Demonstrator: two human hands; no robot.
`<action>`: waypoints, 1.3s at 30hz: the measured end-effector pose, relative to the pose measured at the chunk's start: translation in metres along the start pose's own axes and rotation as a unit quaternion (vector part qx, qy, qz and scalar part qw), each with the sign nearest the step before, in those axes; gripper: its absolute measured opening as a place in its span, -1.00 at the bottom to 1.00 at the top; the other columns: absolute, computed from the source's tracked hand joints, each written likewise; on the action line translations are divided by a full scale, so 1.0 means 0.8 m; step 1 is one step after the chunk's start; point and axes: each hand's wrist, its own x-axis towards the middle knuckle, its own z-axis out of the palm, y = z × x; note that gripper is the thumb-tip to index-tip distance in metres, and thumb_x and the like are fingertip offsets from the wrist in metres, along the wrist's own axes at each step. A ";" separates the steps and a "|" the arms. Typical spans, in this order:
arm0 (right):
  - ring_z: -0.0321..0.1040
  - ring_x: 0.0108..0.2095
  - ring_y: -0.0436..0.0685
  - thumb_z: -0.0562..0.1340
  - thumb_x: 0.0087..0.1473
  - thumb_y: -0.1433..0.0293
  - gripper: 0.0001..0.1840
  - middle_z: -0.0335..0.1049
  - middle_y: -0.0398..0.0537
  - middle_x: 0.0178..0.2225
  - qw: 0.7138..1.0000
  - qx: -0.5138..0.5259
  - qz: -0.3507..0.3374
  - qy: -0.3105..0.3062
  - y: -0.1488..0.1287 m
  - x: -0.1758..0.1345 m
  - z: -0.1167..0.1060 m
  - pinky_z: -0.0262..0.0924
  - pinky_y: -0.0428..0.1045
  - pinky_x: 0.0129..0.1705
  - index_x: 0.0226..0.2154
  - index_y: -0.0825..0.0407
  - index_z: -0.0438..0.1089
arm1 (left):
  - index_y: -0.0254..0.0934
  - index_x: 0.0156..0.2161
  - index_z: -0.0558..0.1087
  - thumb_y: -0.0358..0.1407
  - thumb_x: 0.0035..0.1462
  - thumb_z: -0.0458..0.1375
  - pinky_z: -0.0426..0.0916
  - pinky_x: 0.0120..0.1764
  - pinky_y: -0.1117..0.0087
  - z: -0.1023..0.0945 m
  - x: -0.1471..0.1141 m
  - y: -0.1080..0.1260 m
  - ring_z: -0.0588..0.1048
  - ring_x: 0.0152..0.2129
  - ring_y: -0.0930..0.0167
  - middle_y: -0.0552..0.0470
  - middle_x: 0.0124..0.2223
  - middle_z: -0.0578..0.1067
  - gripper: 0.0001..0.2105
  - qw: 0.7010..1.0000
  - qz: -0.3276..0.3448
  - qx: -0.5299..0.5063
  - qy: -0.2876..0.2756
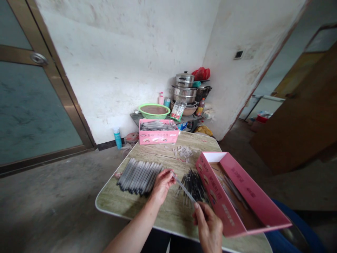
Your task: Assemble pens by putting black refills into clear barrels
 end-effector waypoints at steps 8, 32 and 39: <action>0.28 -0.63 0.03 0.14 0.10 -0.01 -0.50 0.30 -0.18 -0.68 1.000 -0.023 -0.009 -0.005 0.002 -0.003 -0.002 0.12 -0.14 -0.58 -0.35 0.12 0.46 | -0.37 -0.24 0.45 -0.30 -0.01 0.32 0.36 -0.38 0.47 0.001 -0.002 0.000 0.50 -0.43 0.45 -0.05 -0.34 0.54 -0.76 1.000 0.002 0.017 -0.014; -0.13 -0.80 -0.15 0.28 -0.10 -0.04 -0.49 -0.02 -0.34 -0.80 0.966 0.185 0.163 -0.076 -0.009 0.001 0.022 -0.27 -0.19 -0.78 -0.65 0.03 0.20 | -0.34 -0.34 0.42 -0.23 -0.02 0.32 0.23 -0.48 0.52 0.005 -0.005 -0.011 0.36 -0.59 0.55 0.07 -0.45 0.47 -0.77 0.993 0.065 0.100 0.000; -0.16 -0.86 -0.20 0.44 -0.34 -0.01 -0.45 0.01 -0.40 -0.79 0.885 0.359 0.271 -0.120 -0.011 -0.005 0.029 -0.28 -0.25 -0.88 -0.53 0.09 0.32 | -0.33 -0.36 0.42 -0.20 -0.06 0.34 0.23 -0.47 0.51 0.008 -0.004 -0.004 0.38 -0.59 0.54 0.05 -0.45 0.48 -0.74 0.994 0.042 0.097 -0.007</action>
